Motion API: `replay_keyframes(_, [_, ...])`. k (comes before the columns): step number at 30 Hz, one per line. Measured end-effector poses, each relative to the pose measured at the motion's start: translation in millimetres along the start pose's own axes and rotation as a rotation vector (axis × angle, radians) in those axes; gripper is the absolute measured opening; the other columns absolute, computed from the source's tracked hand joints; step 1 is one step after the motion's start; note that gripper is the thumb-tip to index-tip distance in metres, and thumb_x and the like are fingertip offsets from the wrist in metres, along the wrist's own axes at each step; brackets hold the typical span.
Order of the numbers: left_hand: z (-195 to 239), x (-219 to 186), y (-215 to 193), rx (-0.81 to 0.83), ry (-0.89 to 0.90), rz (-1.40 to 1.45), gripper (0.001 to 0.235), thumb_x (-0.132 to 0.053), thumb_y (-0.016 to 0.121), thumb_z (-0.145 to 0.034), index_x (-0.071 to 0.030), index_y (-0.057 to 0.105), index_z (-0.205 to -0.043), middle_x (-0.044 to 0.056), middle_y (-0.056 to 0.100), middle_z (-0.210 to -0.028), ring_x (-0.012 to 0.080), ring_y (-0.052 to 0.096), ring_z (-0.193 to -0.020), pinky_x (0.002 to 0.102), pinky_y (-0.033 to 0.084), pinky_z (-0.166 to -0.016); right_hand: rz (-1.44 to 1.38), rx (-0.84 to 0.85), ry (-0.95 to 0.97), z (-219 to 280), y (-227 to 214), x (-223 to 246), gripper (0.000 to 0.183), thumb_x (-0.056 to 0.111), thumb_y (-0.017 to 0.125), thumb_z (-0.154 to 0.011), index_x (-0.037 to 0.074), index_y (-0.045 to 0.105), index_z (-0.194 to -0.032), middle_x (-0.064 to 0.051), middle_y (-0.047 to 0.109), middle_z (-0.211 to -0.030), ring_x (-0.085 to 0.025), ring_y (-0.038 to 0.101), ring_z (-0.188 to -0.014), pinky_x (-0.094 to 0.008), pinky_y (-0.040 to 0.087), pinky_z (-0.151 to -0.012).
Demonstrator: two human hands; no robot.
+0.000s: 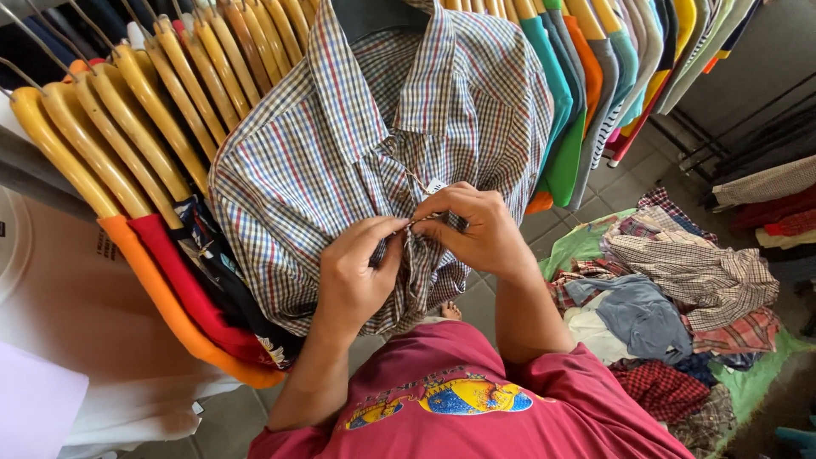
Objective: The person buttons a plaid shirt hanging on a rack, starting at the collar and working downward. They manipulate the collar and placket, aligning buttons and buttonholes, and fasten several buttons by hand.
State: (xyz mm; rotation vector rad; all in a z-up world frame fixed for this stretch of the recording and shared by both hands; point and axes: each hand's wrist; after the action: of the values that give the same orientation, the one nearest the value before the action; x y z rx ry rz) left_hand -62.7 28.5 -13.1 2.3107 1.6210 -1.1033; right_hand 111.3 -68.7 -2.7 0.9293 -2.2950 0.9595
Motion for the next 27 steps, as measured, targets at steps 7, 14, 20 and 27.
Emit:
replay_keyframes(7, [0.7,-9.2,-2.4,-0.045,-0.212,0.059,0.021,0.008,0.074,-0.088,-0.002,0.076,-0.106,0.015,0.079,-0.095,0.0323,0.077,-0.097,0.043,0.061,-0.083,0.086,-0.235,-0.061,-8.2,15.9,3.9,0.024,0.018,0.089,-0.084,0.009,0.068,-0.091,-0.004,0.070,-0.090,-0.025,0.070,-0.078,-0.036,0.055,-0.074])
replay_keyframes(14, [-1.5,-16.0,-0.5,-0.140,-0.182,0.061,0.019,0.010,0.072,-0.091,0.000,0.073,-0.107,0.018,0.078,-0.104,0.0349,0.076,-0.100,0.045,0.062,-0.085,0.019,-0.173,-0.026,-3.5,31.7,-3.5,0.017,0.009,0.081,-0.090,0.005,0.066,-0.082,-0.009,0.063,-0.077,-0.027,0.059,-0.062,-0.034,0.049,-0.060])
replay_keyframes(20, [-1.6,-23.0,-10.6,-0.158,-0.096,0.034,0.015,0.010,0.067,-0.095,0.004,0.071,-0.108,0.020,0.075,-0.110,0.0383,0.074,-0.103,0.049,0.062,-0.087,-0.193,-0.086,0.087,-14.6,27.1,3.7,0.008,0.003,0.079,-0.086,0.005,0.075,-0.093,-0.011,0.073,-0.086,-0.023,0.069,-0.077,-0.038,0.056,-0.075])
replay_keyframes(27, [4.3,-14.8,-7.3,-0.193,-0.076,0.016,0.015,0.007,0.067,-0.096,0.004,0.072,-0.110,0.019,0.075,-0.112,0.0374,0.075,-0.103,0.046,0.061,-0.087,-0.272,-0.135,0.247,-10.9,36.4,0.3,0.020,0.004,0.084,-0.084,-0.005,0.075,-0.099,-0.011,0.073,-0.079,-0.011,0.059,-0.075,-0.029,0.056,-0.067])
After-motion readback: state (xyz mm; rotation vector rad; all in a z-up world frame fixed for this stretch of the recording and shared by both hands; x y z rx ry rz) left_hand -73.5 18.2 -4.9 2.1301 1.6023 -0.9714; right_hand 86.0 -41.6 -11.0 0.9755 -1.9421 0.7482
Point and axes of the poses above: each hand's wrist, its own z-axis away from the middle knuckle, its own y-axis out of the palm, x = y × z
